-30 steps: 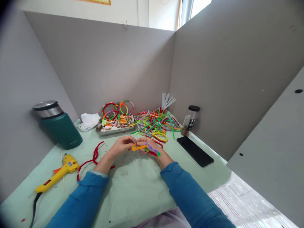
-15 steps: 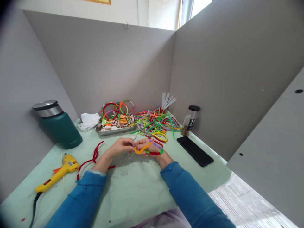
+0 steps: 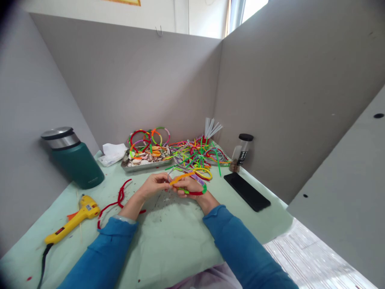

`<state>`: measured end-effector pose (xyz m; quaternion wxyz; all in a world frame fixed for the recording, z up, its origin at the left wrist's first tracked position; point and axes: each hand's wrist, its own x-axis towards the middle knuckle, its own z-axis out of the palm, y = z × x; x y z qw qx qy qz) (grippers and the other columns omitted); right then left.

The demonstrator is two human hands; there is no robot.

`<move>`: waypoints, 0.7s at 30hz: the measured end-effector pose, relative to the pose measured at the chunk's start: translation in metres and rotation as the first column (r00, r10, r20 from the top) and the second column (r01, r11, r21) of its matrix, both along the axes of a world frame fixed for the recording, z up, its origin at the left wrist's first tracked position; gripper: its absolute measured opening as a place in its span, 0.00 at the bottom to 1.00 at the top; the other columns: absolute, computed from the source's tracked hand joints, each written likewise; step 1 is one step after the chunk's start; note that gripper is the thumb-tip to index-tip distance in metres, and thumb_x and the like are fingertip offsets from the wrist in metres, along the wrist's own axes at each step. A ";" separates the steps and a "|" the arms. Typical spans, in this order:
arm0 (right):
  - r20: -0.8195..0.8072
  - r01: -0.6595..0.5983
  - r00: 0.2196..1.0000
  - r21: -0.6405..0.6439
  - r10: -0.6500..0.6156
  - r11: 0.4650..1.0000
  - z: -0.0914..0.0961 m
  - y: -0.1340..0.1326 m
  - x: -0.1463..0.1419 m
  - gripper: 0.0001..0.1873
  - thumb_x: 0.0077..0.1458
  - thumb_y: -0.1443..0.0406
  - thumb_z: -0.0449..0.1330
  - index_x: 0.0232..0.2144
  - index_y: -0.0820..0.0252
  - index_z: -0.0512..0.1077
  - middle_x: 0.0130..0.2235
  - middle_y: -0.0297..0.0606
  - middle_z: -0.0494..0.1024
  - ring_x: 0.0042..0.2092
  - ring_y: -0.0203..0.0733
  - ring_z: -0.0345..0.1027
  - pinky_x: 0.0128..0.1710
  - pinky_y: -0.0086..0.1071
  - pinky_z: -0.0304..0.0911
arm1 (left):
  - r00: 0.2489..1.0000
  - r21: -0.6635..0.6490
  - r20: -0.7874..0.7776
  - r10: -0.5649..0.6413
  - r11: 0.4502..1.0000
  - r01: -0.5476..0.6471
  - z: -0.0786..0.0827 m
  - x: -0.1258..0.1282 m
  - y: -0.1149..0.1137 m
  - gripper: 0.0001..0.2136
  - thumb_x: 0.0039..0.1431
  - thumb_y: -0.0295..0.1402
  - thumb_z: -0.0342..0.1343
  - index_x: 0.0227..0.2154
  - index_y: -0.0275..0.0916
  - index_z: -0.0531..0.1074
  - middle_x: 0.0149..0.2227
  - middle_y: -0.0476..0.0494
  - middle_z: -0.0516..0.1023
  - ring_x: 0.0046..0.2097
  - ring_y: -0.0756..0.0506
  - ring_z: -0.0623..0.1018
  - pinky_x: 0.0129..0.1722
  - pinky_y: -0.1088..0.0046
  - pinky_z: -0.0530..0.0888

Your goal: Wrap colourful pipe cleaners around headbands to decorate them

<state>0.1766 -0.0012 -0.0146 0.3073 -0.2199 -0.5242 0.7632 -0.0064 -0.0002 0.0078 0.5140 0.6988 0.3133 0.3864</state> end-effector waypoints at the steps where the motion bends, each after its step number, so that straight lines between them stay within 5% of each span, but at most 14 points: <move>1: 0.003 0.004 1.000 0.002 -0.004 1.000 0.001 -0.001 0.000 0.08 0.44 0.65 0.60 0.28 0.64 0.67 0.24 0.31 0.67 0.17 0.24 0.48 0.14 0.22 0.43 | 1.000 -0.002 0.003 0.003 1.000 -0.003 -0.001 0.000 0.001 0.09 0.41 0.33 0.63 0.24 0.33 0.72 0.27 0.48 0.72 0.27 0.52 0.71 0.27 0.76 0.68; 9: 0.027 0.131 0.991 0.031 -0.132 0.991 0.001 0.000 -0.007 0.10 0.43 0.65 0.63 0.27 0.64 0.66 0.22 0.31 0.68 0.16 0.24 0.51 0.13 0.21 0.43 | 0.997 -0.077 0.065 0.043 0.996 -0.038 -0.011 0.004 0.005 0.13 0.41 0.38 0.63 0.24 0.34 0.69 0.22 0.48 0.73 0.24 0.51 0.71 0.26 0.76 0.67; 21: 0.055 0.351 0.933 0.072 -0.355 0.933 -0.009 0.009 -0.014 0.15 0.40 0.59 0.64 0.29 0.64 0.67 0.23 0.32 0.71 0.17 0.26 0.57 0.13 0.22 0.48 | 0.953 -0.055 0.025 0.303 0.952 -0.301 -0.016 0.010 0.011 0.16 0.40 0.43 0.62 0.22 0.33 0.70 0.17 0.50 0.69 0.19 0.53 0.66 0.20 0.78 0.64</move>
